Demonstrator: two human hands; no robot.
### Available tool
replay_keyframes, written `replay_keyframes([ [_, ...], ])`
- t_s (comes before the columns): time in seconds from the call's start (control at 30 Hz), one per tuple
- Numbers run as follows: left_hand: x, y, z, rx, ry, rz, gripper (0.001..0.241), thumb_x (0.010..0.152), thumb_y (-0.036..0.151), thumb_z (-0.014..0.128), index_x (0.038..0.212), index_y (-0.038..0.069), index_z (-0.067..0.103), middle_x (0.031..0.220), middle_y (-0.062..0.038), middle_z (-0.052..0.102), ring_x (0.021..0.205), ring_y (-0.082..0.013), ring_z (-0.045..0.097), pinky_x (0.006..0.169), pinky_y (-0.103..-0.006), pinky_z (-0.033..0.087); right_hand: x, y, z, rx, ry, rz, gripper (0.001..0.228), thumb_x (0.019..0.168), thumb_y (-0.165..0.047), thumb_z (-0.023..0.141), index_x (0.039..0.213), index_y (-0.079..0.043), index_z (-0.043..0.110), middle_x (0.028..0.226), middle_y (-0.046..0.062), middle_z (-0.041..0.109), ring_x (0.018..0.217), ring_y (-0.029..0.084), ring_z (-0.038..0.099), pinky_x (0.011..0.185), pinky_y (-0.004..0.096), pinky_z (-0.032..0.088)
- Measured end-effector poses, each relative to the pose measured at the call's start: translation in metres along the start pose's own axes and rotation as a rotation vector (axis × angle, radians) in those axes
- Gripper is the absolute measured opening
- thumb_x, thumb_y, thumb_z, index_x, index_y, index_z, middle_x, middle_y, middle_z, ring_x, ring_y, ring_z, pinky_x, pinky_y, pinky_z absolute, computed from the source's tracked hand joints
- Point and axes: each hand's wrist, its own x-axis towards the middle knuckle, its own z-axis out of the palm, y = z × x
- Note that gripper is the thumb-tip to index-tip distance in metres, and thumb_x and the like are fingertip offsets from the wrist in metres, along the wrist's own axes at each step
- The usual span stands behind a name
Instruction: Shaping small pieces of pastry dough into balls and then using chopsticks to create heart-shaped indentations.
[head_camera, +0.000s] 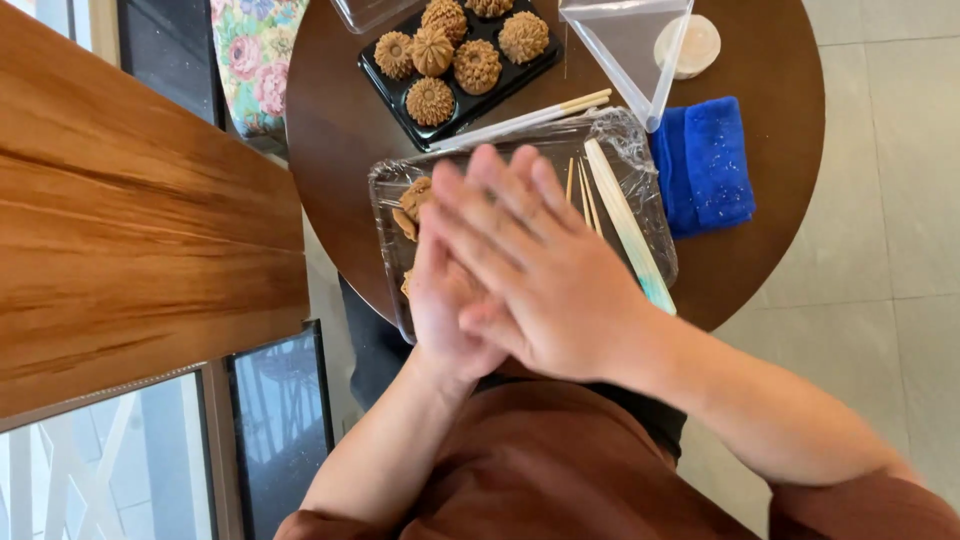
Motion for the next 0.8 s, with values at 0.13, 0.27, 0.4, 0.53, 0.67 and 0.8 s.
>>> replay_keyframes([
  [0.13,-0.01,-0.004,-0.014,0.328,-0.2,-0.085,0.064,0.11,0.056,0.018,0.167,0.028,0.008,0.179,0.001,-0.002,0.166,-0.0165,-0.007,0.133,-0.0461,-0.003,-0.001,-0.029,0.012,0.194,0.174,-0.372,0.057,0.114,-0.056,0.036,0.163,-0.027,0.036,0.169,-0.004,0.028,0.158,0.021,0.019,0.129,0.053,0.004],
  [0.27,-0.014,0.01,-0.023,-0.026,-0.153,-0.186,0.071,0.11,0.058,0.032,0.169,0.019,0.018,0.172,-0.004,0.021,0.149,-0.0205,0.03,0.098,-0.0342,0.042,0.005,-0.005,-0.014,0.027,0.014,-0.103,0.071,0.111,-0.057,0.033,0.168,-0.018,0.015,0.174,0.008,0.008,0.16,0.028,0.0,0.127,0.051,-0.01],
  [0.4,-0.01,0.016,0.016,0.485,-0.314,-0.066,0.076,0.105,0.06,0.021,0.166,0.02,-0.001,0.178,-0.001,-0.012,0.167,-0.0193,-0.013,0.137,-0.0423,-0.004,-0.013,-0.039,0.005,0.092,0.172,-0.362,0.062,0.113,-0.06,0.056,0.164,-0.029,0.039,0.17,-0.004,0.028,0.158,0.02,0.021,0.126,0.06,0.005],
  [0.53,0.022,-0.054,0.04,-0.399,-0.339,1.182,0.075,0.099,0.053,0.038,0.167,0.029,0.017,0.174,0.001,0.009,0.162,-0.0254,-0.002,0.128,-0.0562,-0.01,-0.012,-0.023,-0.007,0.062,0.097,-0.242,0.071,0.11,-0.059,0.055,0.165,-0.023,0.028,0.172,0.002,0.021,0.159,0.024,0.012,0.127,0.057,0.0],
  [0.67,-0.013,0.01,-0.001,0.336,-0.314,-0.037,0.077,0.107,0.058,0.028,0.167,0.014,0.007,0.178,-0.005,-0.005,0.164,-0.023,-0.005,0.135,-0.0485,0.002,-0.003,-0.031,-0.002,-0.007,0.096,-0.177,0.07,0.109,-0.058,0.038,0.167,-0.021,0.022,0.173,0.005,0.015,0.159,0.03,0.0,0.127,0.056,-0.008],
  [0.8,-0.014,-0.01,-0.013,0.529,-0.305,-0.02,0.072,0.111,0.057,0.026,0.166,0.014,0.011,0.174,-0.007,-0.001,0.163,-0.024,-0.007,0.137,-0.0535,0.001,0.018,-0.019,-0.011,-0.025,0.009,0.071,0.092,0.093,-0.072,0.004,0.168,-0.019,0.007,0.173,0.01,-0.005,0.157,0.036,-0.014,0.129,0.059,-0.013],
])
